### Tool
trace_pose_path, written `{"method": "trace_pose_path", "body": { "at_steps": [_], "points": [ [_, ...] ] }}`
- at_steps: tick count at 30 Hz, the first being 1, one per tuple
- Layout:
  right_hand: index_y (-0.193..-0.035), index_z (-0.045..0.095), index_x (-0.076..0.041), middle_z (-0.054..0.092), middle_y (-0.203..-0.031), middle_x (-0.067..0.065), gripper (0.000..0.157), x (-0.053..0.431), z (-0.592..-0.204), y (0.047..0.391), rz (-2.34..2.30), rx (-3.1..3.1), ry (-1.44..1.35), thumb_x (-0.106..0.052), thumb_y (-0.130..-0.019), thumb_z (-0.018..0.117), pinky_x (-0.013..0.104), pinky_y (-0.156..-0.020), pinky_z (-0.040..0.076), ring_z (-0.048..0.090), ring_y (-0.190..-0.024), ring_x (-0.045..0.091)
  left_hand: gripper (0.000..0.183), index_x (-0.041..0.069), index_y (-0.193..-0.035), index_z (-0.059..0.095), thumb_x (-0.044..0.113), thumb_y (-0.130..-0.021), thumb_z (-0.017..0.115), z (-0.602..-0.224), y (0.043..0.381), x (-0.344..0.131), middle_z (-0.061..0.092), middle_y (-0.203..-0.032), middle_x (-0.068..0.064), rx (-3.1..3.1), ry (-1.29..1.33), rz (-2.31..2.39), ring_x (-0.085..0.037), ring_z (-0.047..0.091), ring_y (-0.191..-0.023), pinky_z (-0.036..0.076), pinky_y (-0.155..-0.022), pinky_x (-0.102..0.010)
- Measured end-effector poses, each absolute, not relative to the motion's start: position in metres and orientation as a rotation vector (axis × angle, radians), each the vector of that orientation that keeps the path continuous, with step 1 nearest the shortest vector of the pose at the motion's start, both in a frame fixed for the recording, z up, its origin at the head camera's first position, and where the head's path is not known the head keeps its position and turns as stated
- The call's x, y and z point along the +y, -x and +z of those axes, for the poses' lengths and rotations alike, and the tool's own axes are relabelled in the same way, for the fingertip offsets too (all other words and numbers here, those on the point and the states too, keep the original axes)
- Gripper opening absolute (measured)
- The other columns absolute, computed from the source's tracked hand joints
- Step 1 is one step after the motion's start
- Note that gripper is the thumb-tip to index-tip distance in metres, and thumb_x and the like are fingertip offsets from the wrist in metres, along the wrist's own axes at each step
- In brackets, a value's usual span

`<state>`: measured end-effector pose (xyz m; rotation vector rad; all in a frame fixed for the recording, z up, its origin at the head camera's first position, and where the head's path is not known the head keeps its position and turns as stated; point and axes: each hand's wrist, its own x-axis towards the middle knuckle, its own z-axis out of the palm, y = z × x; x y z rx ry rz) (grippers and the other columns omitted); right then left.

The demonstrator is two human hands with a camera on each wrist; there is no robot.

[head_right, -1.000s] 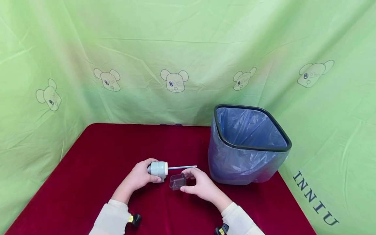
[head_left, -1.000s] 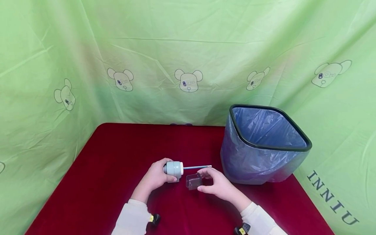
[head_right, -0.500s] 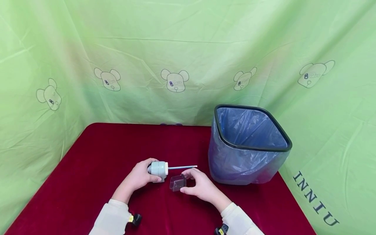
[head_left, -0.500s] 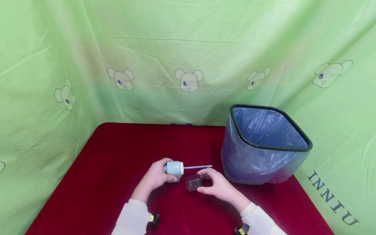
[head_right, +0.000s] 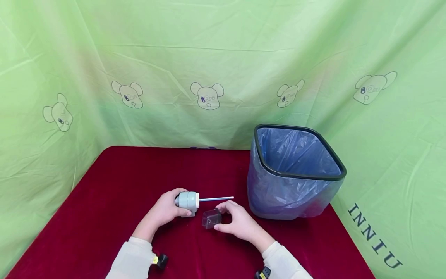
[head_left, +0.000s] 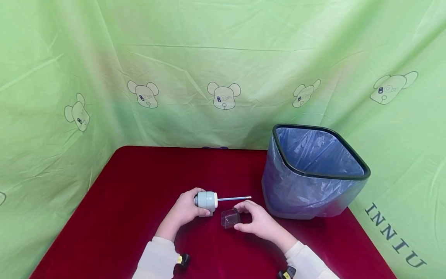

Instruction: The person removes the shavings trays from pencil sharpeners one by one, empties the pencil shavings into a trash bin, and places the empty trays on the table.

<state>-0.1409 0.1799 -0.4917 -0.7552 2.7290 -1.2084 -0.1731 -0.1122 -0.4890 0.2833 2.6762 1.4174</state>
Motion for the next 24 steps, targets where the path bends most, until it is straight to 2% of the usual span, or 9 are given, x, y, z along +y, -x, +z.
{"method": "trace_pose_path", "body": {
  "at_steps": [24],
  "points": [
    [-0.122,0.065,-0.019,0.063,-0.111,-0.012,0.049,0.184,-0.4949,0.1413,-1.088,2.786,0.771,-0.031,-0.08,0.087,0.035,-0.096,0.052,0.062,-0.106,0.014,0.065,0.015,-0.127,0.062,0.02,-0.072,0.095,-0.4907,0.1731,-0.113,0.066,-0.11,-0.003,2.675,-0.295,1.43,-0.023,0.061,-0.094,0.055,-0.082,-0.041]
  ]
}}
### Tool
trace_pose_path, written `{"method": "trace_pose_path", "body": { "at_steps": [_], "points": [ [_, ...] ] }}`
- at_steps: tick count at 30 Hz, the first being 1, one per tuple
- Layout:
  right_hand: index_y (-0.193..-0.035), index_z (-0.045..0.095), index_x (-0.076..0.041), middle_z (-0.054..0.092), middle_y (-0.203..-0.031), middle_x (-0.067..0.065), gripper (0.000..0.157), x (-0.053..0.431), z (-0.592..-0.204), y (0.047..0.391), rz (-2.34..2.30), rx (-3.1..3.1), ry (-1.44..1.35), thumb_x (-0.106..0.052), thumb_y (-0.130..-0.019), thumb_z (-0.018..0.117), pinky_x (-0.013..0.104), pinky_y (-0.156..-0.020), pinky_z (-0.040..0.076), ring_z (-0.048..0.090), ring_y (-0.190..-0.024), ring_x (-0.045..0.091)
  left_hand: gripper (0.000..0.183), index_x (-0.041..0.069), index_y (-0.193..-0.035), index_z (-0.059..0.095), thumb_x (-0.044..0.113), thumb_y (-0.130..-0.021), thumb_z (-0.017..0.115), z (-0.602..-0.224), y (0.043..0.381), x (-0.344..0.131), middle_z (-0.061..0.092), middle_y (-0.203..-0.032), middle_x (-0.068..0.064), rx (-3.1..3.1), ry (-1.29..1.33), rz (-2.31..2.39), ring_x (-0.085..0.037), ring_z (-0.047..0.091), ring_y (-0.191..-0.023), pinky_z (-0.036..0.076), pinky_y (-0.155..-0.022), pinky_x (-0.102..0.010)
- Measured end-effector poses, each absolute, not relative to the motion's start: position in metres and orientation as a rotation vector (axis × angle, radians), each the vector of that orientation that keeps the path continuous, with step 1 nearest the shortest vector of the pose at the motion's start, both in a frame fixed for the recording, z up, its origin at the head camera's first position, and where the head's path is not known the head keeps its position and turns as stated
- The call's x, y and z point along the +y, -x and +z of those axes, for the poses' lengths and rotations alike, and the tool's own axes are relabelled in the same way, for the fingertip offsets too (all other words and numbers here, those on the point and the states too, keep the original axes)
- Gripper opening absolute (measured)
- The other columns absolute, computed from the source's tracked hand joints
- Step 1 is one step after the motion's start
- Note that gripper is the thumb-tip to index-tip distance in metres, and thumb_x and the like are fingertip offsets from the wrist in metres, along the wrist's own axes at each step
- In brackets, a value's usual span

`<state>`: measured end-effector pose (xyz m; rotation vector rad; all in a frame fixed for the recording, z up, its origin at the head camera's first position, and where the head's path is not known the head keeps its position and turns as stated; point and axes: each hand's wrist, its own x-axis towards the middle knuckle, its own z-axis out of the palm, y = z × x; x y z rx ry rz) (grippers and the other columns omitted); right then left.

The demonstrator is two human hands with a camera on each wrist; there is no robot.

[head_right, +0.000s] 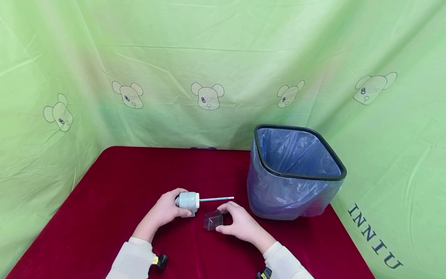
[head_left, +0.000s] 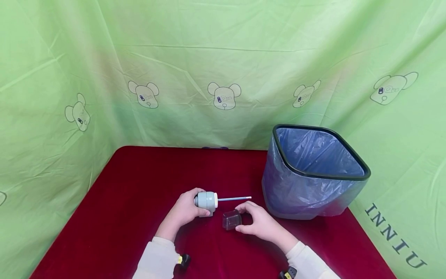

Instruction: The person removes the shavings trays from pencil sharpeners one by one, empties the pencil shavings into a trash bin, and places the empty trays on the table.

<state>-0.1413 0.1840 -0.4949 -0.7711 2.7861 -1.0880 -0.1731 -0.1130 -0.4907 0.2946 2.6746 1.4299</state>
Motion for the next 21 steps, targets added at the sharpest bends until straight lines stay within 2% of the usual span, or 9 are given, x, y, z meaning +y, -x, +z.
{"method": "trace_pose_path", "body": {
  "at_steps": [5,21],
  "points": [
    [-0.122,0.064,-0.018,0.063,-0.112,-0.009,0.05,0.1864,-0.4939,0.1417,-1.044,2.806,0.786,-0.031,-0.08,0.087,0.035,-0.097,0.052,0.062,-0.107,0.013,0.065,0.015,-0.127,0.062,0.021,-0.071,0.095,-0.4904,0.1733,-0.113,0.066,-0.11,-0.003,2.676,-0.303,1.422,-0.023,0.061,-0.094,0.054,-0.082,-0.041],
    [-0.121,0.065,-0.019,0.063,-0.113,-0.012,0.05,0.1907,-0.4942,0.1403,-0.923,2.874,0.792,-0.032,-0.078,0.088,0.036,-0.098,0.051,0.061,-0.109,0.011,0.064,0.014,-0.127,0.062,0.021,-0.072,0.095,-0.489,0.1729,-0.1127,0.067,-0.11,-0.004,2.689,-0.3,1.4,-0.023,0.061,-0.093,0.054,-0.082,-0.041]
  ]
}}
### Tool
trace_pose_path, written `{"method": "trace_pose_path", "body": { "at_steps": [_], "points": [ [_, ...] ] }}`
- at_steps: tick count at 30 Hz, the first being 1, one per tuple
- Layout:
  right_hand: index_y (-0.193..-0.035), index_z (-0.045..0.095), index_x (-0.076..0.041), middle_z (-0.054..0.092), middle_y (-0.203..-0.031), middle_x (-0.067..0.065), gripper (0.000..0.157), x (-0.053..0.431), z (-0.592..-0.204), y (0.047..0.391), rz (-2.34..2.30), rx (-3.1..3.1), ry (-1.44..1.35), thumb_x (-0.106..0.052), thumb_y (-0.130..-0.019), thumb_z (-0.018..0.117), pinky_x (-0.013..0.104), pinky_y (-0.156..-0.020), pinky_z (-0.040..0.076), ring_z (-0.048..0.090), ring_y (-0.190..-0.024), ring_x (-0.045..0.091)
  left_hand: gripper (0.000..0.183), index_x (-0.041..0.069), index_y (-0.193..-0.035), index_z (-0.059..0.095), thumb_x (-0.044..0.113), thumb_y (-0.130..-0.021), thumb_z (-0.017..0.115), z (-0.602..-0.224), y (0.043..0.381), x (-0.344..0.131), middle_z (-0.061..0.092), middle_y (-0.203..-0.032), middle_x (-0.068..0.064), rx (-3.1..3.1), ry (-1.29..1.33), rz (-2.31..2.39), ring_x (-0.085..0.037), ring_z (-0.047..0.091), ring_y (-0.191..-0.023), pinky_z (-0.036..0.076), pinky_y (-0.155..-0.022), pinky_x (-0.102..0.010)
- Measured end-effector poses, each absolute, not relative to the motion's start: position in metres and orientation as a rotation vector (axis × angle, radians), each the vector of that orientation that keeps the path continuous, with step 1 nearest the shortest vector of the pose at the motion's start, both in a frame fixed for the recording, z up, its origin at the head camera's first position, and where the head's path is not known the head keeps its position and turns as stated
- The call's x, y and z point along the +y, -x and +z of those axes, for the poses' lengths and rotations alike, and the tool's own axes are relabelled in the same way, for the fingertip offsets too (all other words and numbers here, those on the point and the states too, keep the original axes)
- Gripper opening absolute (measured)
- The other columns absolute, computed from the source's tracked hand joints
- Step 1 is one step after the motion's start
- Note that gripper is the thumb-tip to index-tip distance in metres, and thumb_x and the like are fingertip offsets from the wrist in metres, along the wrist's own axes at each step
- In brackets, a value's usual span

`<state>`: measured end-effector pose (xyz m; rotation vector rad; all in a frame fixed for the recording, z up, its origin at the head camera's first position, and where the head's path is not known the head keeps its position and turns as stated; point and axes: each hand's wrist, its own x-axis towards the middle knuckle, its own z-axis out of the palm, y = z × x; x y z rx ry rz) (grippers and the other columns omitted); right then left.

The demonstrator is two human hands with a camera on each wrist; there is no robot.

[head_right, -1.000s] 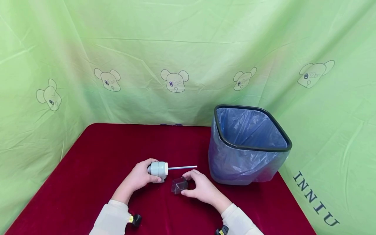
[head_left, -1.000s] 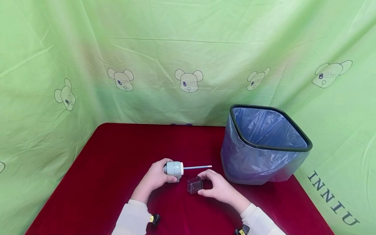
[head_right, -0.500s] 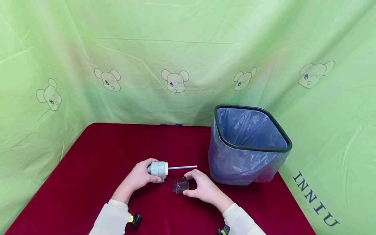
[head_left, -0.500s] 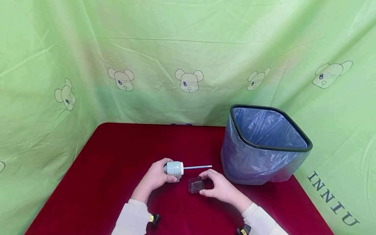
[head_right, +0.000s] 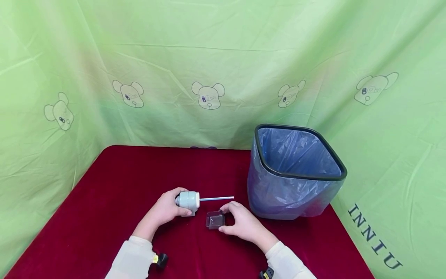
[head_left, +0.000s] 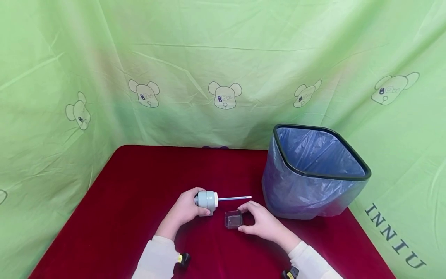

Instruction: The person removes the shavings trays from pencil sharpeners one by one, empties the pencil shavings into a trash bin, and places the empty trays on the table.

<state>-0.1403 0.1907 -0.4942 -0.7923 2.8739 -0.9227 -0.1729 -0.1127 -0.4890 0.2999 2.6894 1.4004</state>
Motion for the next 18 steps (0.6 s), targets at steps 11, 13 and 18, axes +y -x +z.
{"method": "trace_pose_path", "body": {
  "at_steps": [11,13,18],
  "points": [
    [-0.121,0.065,-0.018,0.063,-0.113,-0.012,0.051,0.1937,-0.4969,0.1402,-0.878,2.899,0.803,-0.032,-0.078,0.088,0.037,-0.098,0.051,0.061,-0.109,0.01,0.066,0.014,-0.128,0.062,0.02,-0.072,0.095,-0.4896,0.1718,-0.1125,0.066,-0.111,-0.004,2.69,-0.3,1.398,-0.023,0.061,-0.094,0.054,-0.082,-0.041],
    [-0.121,0.065,-0.018,0.063,-0.113,-0.011,0.05,0.1939,-0.4965,0.1401,-0.872,2.904,0.807,-0.031,-0.078,0.088,0.037,-0.099,0.051,0.061,-0.109,0.01,0.066,0.014,-0.128,0.062,0.02,-0.072,0.095,-0.4892,0.1722,-0.1124,0.066,-0.11,-0.004,2.693,-0.303,1.398,-0.023,0.061,-0.093,0.054,-0.081,-0.041],
    [-0.12,0.065,-0.017,0.063,-0.113,-0.01,0.05,0.194,-0.4955,0.1399,-0.863,2.91,0.825,-0.029,-0.077,0.088,0.037,-0.099,0.051,0.061,-0.108,0.011,0.066,0.014,-0.128,0.063,0.02,-0.071,0.095,-0.489,0.1729,-0.1126,0.067,-0.11,-0.004,2.707,-0.31,1.387,-0.023,0.061,-0.093,0.054,-0.081,-0.04]
  ]
}}
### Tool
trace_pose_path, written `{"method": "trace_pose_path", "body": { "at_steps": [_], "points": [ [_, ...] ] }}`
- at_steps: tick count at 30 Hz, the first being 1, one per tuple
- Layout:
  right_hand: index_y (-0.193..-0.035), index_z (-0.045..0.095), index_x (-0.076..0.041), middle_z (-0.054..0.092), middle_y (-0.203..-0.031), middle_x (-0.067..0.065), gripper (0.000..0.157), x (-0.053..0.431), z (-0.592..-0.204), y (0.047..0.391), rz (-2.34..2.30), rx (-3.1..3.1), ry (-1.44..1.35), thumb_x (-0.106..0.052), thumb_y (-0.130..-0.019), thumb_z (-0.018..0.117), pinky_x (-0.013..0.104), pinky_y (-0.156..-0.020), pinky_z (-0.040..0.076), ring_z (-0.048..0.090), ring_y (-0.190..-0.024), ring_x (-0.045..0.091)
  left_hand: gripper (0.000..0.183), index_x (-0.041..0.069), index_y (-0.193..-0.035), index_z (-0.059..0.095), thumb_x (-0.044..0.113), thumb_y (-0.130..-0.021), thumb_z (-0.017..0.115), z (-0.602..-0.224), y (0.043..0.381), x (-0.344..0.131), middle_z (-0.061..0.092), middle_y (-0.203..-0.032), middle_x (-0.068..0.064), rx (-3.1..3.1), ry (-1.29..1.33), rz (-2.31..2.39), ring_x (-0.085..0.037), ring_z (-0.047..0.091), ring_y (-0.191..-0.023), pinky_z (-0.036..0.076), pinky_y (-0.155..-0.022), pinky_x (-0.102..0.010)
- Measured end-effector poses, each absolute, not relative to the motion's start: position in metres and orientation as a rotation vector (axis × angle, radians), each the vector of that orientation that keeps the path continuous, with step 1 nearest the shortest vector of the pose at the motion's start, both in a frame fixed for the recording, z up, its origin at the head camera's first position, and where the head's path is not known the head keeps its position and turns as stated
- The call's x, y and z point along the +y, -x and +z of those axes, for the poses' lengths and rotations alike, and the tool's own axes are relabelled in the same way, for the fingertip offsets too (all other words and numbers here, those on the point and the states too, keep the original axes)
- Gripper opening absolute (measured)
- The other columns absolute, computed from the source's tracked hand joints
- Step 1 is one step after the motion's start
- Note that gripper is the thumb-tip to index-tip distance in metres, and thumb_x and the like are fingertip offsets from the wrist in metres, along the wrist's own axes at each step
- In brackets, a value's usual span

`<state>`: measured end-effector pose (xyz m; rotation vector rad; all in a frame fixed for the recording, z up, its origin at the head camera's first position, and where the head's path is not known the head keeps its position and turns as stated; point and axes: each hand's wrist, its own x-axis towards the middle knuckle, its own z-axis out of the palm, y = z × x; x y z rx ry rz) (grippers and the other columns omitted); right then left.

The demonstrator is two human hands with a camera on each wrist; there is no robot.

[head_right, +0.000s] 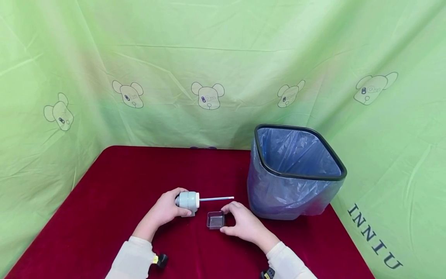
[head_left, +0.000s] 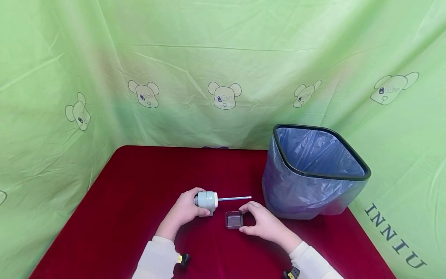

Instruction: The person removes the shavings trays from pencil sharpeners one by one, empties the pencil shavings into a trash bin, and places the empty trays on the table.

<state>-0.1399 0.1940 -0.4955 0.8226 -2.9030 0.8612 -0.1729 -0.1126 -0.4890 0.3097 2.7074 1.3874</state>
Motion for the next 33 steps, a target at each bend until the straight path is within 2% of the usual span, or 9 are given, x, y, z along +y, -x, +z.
{"method": "trace_pose_path", "body": {
  "at_steps": [33],
  "points": [
    [-0.117,0.066,-0.016,0.063,-0.112,-0.009,0.05,0.1946,-0.4941,0.1396,0.715,-2.913,-0.834,-0.03,-0.075,0.089,0.039,-0.101,0.05,0.06,-0.11,0.011,0.065,0.016,-0.128,0.063,0.018,-0.071,0.095,-0.4883,0.1725,-0.112,0.066,-0.11,-0.003,2.681,-0.279,1.41,-0.023,0.06,-0.094,0.054,-0.081,-0.041]
  ]
}}
